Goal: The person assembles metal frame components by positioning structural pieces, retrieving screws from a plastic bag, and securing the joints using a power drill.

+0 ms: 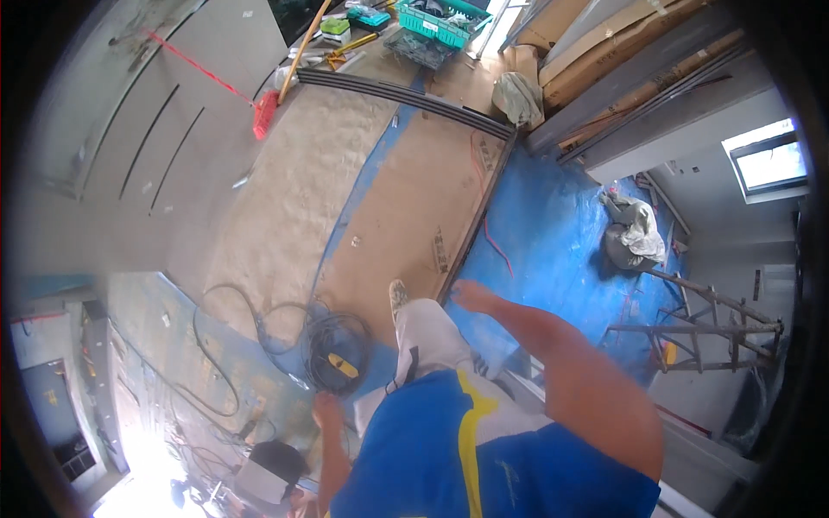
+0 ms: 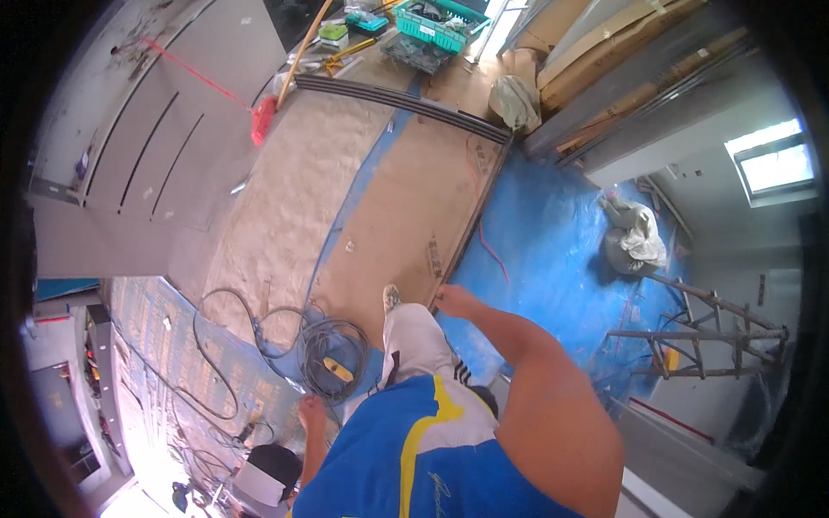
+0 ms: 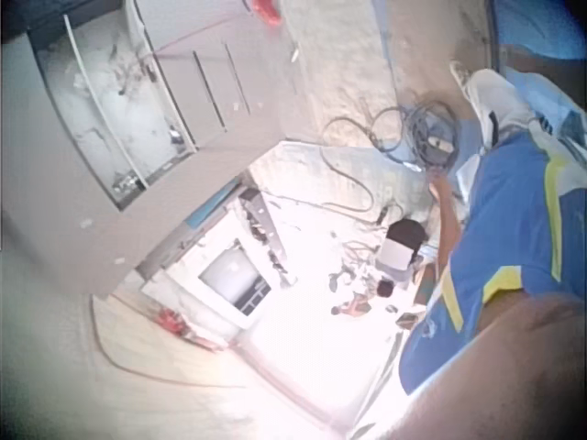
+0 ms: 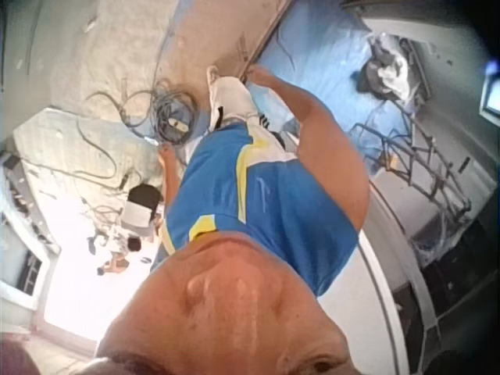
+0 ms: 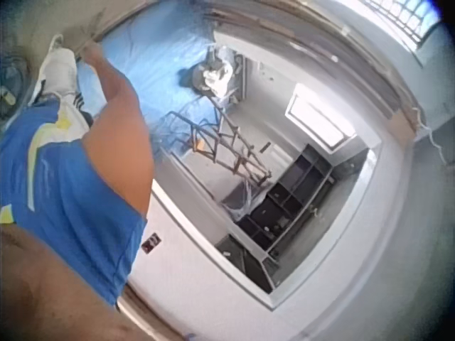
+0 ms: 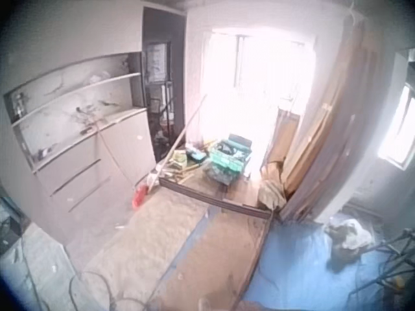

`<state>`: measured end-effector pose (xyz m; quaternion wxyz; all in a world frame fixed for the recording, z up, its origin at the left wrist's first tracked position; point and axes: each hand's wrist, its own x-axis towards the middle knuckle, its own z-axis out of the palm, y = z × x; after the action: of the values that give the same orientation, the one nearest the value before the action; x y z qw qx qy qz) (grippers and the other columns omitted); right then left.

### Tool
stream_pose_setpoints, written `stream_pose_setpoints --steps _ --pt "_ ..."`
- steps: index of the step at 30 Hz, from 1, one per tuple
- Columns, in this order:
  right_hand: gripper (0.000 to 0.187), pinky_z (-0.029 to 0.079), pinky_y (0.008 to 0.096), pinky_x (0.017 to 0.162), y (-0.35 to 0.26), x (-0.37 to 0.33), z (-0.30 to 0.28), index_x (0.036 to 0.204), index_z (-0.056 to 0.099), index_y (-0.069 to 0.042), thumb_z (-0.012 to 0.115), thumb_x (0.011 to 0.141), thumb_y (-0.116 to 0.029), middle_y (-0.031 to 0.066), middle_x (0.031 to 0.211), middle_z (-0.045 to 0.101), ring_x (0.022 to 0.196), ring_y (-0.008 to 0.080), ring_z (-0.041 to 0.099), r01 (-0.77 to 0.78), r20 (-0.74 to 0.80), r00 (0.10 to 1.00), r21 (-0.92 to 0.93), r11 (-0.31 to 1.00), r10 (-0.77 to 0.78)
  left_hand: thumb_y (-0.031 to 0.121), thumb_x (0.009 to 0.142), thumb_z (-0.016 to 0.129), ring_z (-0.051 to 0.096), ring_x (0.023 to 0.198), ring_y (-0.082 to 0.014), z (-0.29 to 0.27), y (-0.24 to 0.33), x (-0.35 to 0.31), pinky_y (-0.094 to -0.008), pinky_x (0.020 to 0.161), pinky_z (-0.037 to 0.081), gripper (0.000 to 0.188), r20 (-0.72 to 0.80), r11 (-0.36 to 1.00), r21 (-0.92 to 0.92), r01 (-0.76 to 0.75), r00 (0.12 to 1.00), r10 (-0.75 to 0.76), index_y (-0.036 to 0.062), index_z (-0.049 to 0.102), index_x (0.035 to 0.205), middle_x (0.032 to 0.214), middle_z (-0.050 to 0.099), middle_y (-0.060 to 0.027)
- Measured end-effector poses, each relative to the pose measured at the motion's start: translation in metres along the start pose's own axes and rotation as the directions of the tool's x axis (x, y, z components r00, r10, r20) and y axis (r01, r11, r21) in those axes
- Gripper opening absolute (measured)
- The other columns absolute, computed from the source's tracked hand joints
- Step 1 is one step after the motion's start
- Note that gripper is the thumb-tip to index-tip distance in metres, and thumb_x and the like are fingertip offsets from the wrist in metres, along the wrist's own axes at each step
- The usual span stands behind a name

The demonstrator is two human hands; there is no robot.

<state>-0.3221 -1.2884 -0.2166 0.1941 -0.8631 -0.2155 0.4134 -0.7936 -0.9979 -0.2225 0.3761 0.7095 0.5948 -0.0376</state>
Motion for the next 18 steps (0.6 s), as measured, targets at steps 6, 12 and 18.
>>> stream_pose_setpoints --steps 6,12,18 --pt "0.033 0.055 0.0465 0.083 -0.006 0.088 -0.053 0.108 0.070 -0.003 0.065 0.089 -0.030 0.0212 0.104 0.073 0.095 0.0384 0.070 0.193 -0.128 0.971 -0.087 0.977 -0.203 0.013 0.087 0.066 0.063 0.060 -0.0206 -0.077 0.056 0.090 -0.0344 0.053 0.052 0.030 -0.009 1.000 -0.006 0.017 1.000 -0.017 0.0014 0.058 0.113 0.081 0.066 -0.0118" --pt "0.038 0.055 0.0449 0.085 0.012 0.068 -0.067 0.114 0.068 -0.001 0.068 0.088 -0.029 0.0218 0.103 0.072 0.097 0.0378 0.070 0.056 -0.402 0.907 0.413 0.909 0.126 0.022 0.087 0.066 0.066 0.094 -0.0343 -0.084 0.083 0.198 -0.0471 0.086 0.052 0.022 0.084 0.956 0.216 -0.197 0.980 0.182 0.0032 0.065 0.098 0.100 0.068 -0.0202" --pt "0.040 0.054 0.0431 0.089 0.080 0.034 -0.046 0.112 0.071 -0.004 0.070 0.085 -0.033 0.0235 0.107 0.071 0.102 0.0380 0.069 -0.323 -0.157 0.903 0.370 0.871 0.401 0.023 0.087 0.066 0.063 0.105 -0.0394 -0.011 0.245 0.287 -0.0458 0.093 0.050 0.027 0.185 0.961 0.262 -0.083 0.982 0.034 0.0032 0.066 0.106 0.110 0.066 -0.0244"
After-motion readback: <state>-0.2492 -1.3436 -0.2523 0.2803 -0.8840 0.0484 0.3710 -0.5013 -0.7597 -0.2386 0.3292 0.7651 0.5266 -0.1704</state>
